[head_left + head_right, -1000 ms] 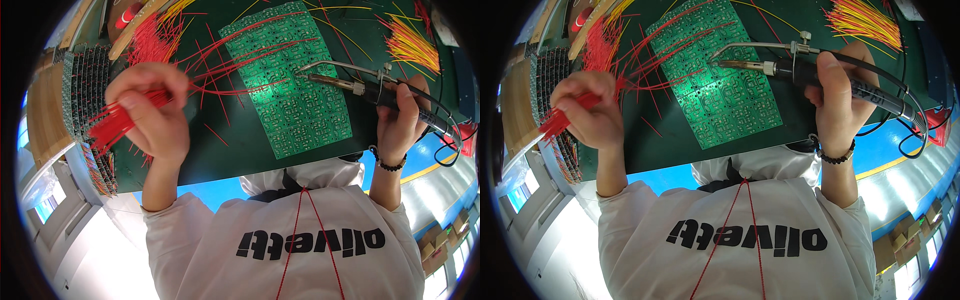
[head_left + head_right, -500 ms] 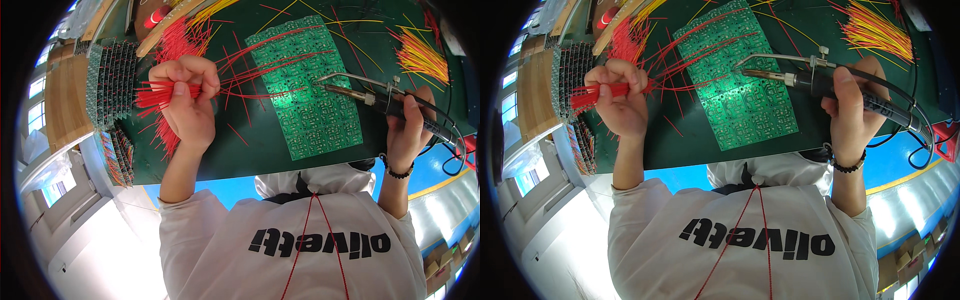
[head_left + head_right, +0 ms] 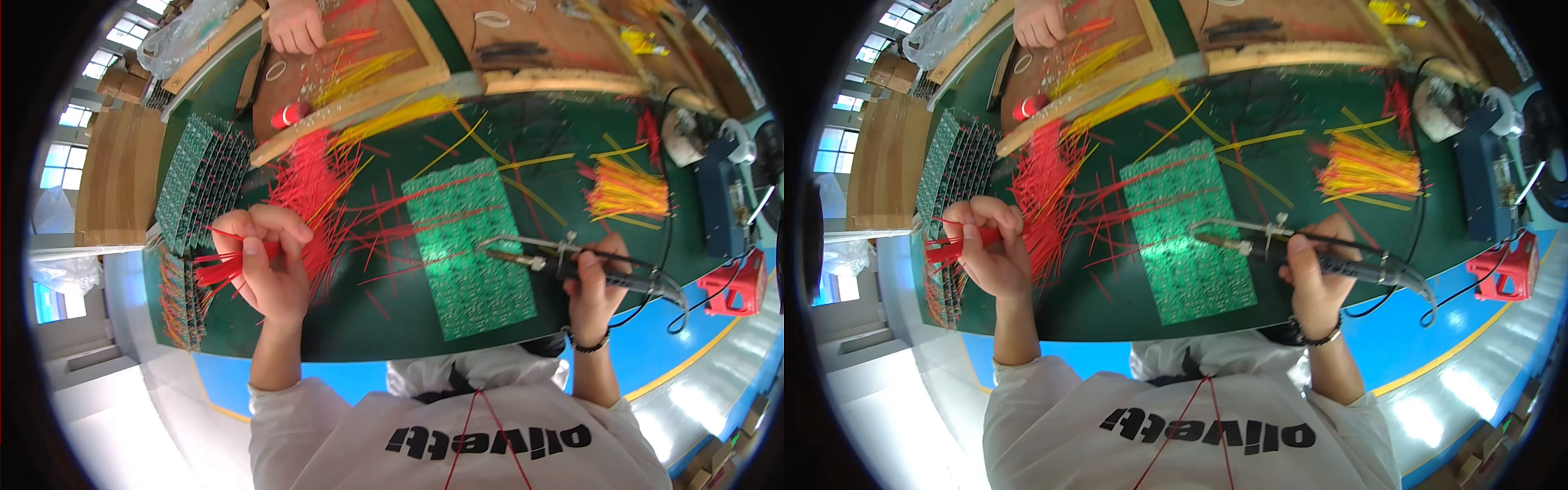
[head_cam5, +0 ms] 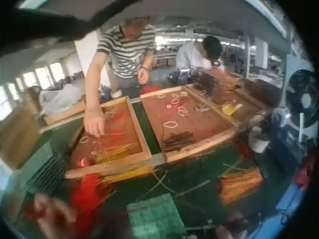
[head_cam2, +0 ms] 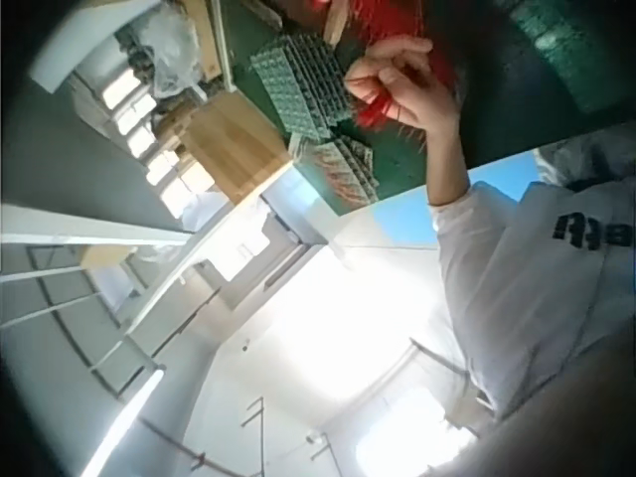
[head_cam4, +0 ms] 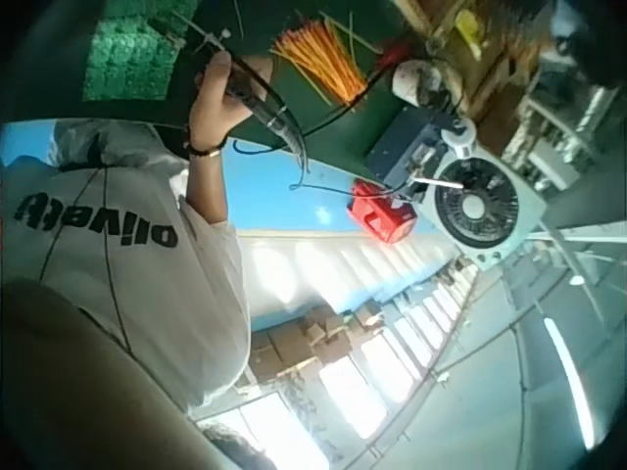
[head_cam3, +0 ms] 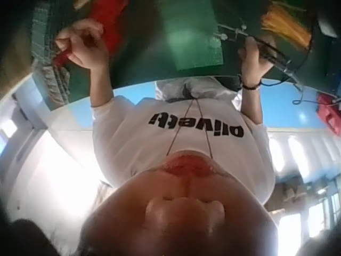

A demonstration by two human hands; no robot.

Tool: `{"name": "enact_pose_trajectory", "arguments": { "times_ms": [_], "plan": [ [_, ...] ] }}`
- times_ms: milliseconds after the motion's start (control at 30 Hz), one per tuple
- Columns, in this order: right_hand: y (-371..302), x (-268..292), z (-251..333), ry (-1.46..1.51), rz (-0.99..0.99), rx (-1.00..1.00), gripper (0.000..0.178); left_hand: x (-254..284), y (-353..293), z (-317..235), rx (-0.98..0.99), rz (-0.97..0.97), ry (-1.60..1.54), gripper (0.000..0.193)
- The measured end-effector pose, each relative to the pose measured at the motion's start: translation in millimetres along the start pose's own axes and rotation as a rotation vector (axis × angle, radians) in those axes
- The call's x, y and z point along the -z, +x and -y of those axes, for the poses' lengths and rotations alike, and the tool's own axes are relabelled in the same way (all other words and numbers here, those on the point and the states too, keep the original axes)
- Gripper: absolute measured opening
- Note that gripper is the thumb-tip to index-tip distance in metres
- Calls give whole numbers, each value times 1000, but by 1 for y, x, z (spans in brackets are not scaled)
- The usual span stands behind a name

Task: Soldering wires onto a green printed circuit board (PCB) at an assembly station.

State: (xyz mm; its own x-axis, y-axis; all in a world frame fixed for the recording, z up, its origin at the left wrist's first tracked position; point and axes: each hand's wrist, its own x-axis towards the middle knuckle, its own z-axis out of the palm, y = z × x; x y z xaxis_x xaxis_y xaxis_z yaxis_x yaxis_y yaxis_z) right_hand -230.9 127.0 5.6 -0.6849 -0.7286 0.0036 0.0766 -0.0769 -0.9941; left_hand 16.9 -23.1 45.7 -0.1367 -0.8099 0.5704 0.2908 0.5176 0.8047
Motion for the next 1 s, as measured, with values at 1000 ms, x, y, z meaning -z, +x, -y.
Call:
{"name": "enact_pose_trajectory", "arguments": {
  "times_ms": [1000],
  "plan": [
    [-3, 3, -2, 137, -56, 37, 15, -20, -25, -1, 114, 528, 280, 8]
  ]
}}
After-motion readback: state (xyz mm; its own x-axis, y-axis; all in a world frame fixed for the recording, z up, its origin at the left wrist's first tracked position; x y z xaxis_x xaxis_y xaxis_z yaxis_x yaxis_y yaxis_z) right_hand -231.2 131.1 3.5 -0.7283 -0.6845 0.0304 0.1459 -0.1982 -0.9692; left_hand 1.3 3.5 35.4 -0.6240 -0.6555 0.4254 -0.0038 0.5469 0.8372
